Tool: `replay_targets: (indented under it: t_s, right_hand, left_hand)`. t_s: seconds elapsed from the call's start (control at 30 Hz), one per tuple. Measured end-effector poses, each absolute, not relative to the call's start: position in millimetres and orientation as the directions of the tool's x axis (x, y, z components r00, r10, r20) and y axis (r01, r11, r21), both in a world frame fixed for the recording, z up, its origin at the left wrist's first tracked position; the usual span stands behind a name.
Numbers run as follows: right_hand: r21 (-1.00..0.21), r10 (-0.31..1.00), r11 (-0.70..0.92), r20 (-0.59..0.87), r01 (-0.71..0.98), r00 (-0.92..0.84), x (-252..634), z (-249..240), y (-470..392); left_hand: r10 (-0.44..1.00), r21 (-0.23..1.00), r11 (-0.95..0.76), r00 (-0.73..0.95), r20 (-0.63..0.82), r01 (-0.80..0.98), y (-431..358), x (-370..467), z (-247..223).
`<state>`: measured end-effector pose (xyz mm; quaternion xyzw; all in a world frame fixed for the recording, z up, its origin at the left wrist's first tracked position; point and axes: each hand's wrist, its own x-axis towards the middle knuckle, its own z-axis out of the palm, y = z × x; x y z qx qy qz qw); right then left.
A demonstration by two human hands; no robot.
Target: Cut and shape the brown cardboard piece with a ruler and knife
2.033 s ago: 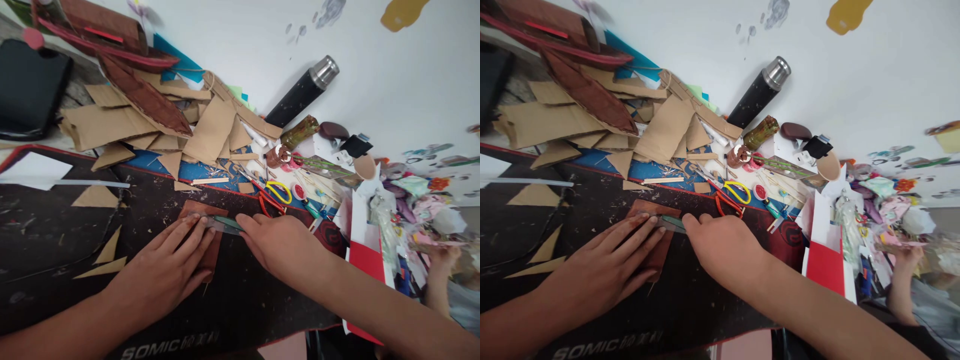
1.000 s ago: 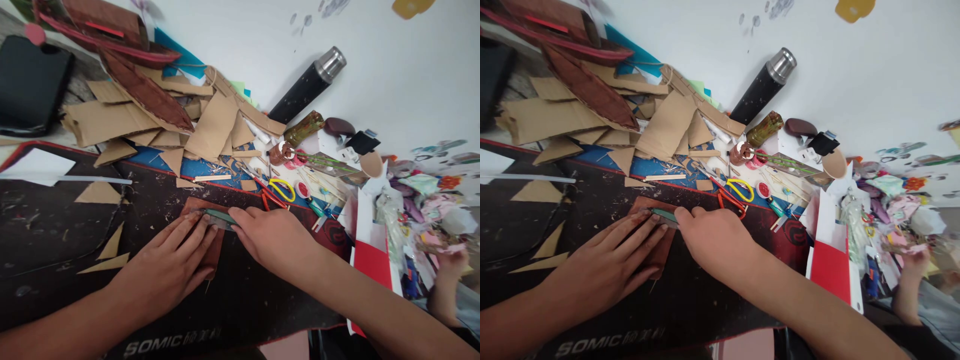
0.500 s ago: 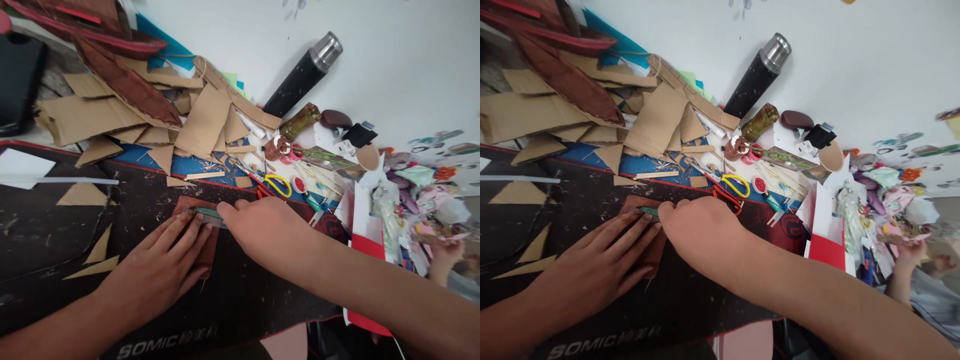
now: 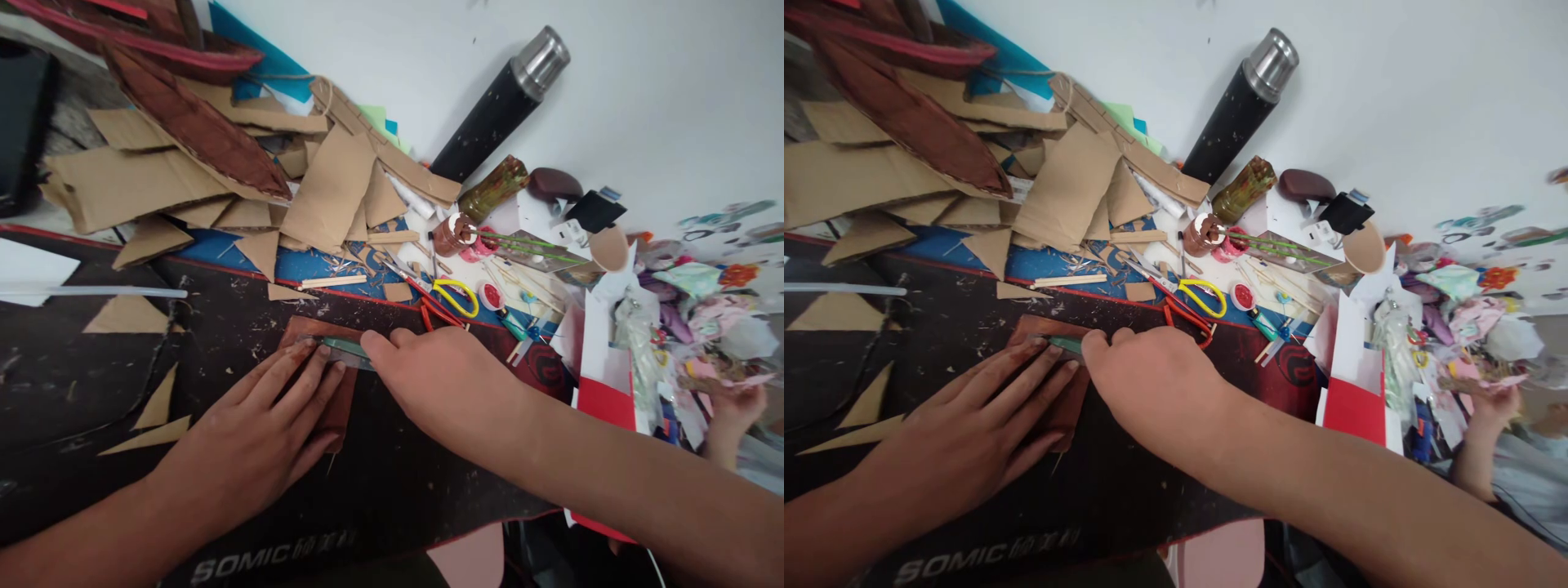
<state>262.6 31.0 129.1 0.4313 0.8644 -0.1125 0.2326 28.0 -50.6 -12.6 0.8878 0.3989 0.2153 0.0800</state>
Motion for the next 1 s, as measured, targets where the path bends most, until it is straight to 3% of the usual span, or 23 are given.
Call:
replay_targets:
  t_s: [0.37,1.0]
  right_hand:
    - [0.068,0.603,0.662,-0.641,0.747,-0.475,255.0,134.4,33.7]
    - [0.047,0.637,0.587,-0.644,0.808,-0.425,268.9,132.3,30.5]
  left_hand:
    - [0.748,0.328,-0.663,0.583,0.316,0.673,-51.6,27.8,-12.8]
    - [0.746,0.325,-0.666,0.586,0.318,0.672,-51.5,27.4,-13.6]
